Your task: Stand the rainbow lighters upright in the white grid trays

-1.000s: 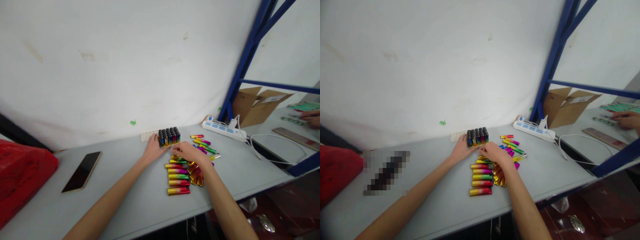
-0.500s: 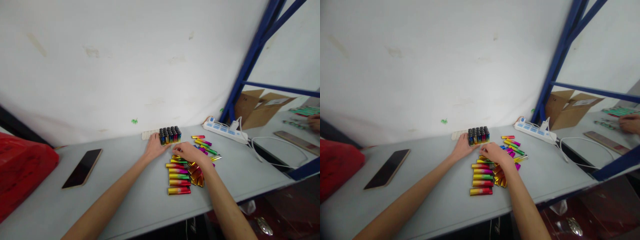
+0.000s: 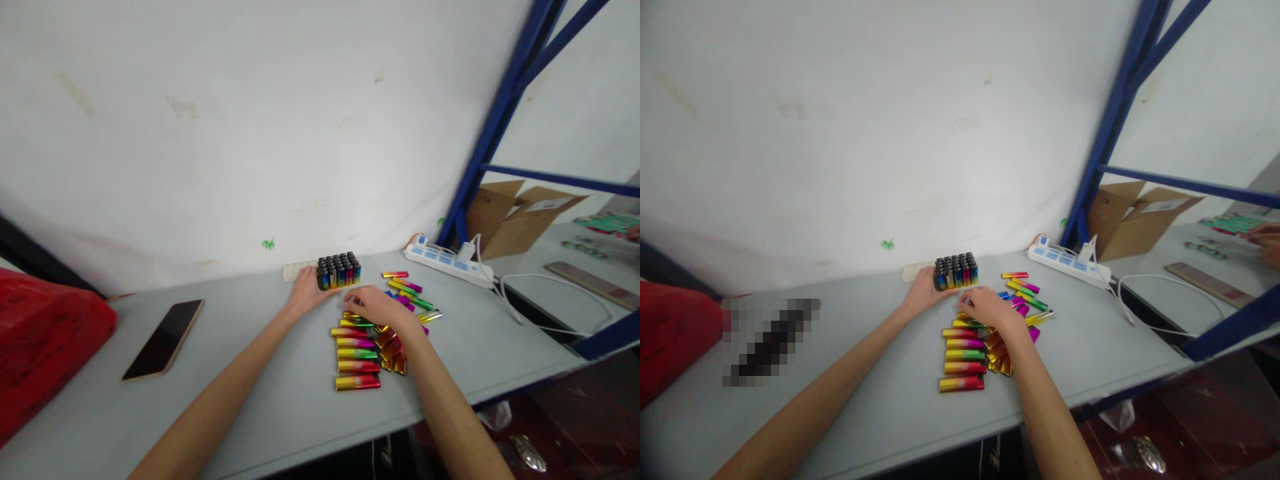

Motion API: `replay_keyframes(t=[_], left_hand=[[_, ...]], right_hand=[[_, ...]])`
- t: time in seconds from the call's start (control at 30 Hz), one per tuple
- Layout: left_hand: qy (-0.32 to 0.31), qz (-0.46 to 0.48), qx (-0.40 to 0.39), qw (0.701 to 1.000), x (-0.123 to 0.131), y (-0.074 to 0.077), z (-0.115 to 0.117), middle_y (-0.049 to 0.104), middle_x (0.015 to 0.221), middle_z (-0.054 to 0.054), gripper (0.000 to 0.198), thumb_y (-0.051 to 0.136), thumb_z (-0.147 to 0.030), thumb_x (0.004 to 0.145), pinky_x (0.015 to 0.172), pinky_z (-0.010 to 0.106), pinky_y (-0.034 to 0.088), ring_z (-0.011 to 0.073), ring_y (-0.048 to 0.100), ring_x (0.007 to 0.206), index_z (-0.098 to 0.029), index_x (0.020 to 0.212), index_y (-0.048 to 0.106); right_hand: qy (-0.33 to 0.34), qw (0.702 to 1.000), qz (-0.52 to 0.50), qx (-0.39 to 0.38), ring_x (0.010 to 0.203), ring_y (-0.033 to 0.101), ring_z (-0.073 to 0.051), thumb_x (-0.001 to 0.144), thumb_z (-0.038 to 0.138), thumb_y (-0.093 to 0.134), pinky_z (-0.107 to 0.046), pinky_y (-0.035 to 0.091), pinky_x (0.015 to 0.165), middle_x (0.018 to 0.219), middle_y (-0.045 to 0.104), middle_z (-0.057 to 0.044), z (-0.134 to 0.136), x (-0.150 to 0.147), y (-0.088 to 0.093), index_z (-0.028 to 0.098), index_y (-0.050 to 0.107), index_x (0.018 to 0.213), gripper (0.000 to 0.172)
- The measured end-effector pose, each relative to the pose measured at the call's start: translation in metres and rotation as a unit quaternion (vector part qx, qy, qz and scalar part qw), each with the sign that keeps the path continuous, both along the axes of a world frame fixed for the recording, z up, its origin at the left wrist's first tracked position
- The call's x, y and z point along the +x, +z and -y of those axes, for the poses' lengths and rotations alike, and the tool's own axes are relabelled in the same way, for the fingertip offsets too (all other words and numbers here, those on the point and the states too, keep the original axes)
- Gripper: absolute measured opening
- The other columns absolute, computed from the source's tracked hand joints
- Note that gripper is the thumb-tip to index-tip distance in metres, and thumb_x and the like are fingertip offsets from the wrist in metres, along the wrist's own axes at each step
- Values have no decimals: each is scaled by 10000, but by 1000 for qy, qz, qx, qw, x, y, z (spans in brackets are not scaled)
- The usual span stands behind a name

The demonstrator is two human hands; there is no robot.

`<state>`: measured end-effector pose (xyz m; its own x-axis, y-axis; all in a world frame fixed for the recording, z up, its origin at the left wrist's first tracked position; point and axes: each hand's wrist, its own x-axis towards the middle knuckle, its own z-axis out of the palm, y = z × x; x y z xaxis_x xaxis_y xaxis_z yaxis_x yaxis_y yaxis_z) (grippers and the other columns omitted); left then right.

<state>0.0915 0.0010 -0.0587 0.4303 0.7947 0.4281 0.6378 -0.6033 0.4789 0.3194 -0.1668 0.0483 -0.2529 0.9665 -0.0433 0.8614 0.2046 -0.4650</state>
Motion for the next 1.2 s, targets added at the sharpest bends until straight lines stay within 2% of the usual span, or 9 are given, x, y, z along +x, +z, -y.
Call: replay_keyframes(t=[0.17,0.37,0.77,1.0,1.2], left_hand=[[-3,16,0,1000,-4,2,3,870,1378,162,782,1143,-723,842,1215,551,643,454,807,1369,-228,1350,814],[-36,33,5,999,-15,2,-1,846,1440,135,716,1151,-656,851,1277,551,665,423,811,1395,-266,1363,836],[-48,26,16,998,-17,-2,1,808,1518,157,684,1105,-627,935,1349,605,645,439,772,1476,-236,1417,819],[-39,29,20,999,-10,-3,1,793,1493,164,717,1107,-645,932,1322,596,642,431,772,1447,-229,1410,773],[-31,30,15,999,-6,-2,1,839,1362,137,684,1139,-654,887,1250,553,663,421,814,1349,-246,1311,789]], right_hand=[[-5,1000,-1,0,1192,941,-317,1248,302,754,-350,658,1106,1280,989,-166,0,-1,0,168,972,1347,274],[0,1000,2,-1,1185,935,-320,1254,317,753,-351,651,1096,1267,985,-182,1,-1,-2,154,968,1356,289],[-5,1000,24,-2,1221,933,-319,1257,318,768,-335,632,1114,1268,983,-183,0,-3,-1,149,956,1394,286],[-7,999,37,-11,1267,927,-315,1275,327,749,-332,626,1145,1307,977,-185,-1,-2,-2,140,935,1449,316],[-5,999,34,-16,1261,926,-314,1275,326,735,-342,628,1150,1311,979,-179,1,-2,-1,151,937,1435,311]])
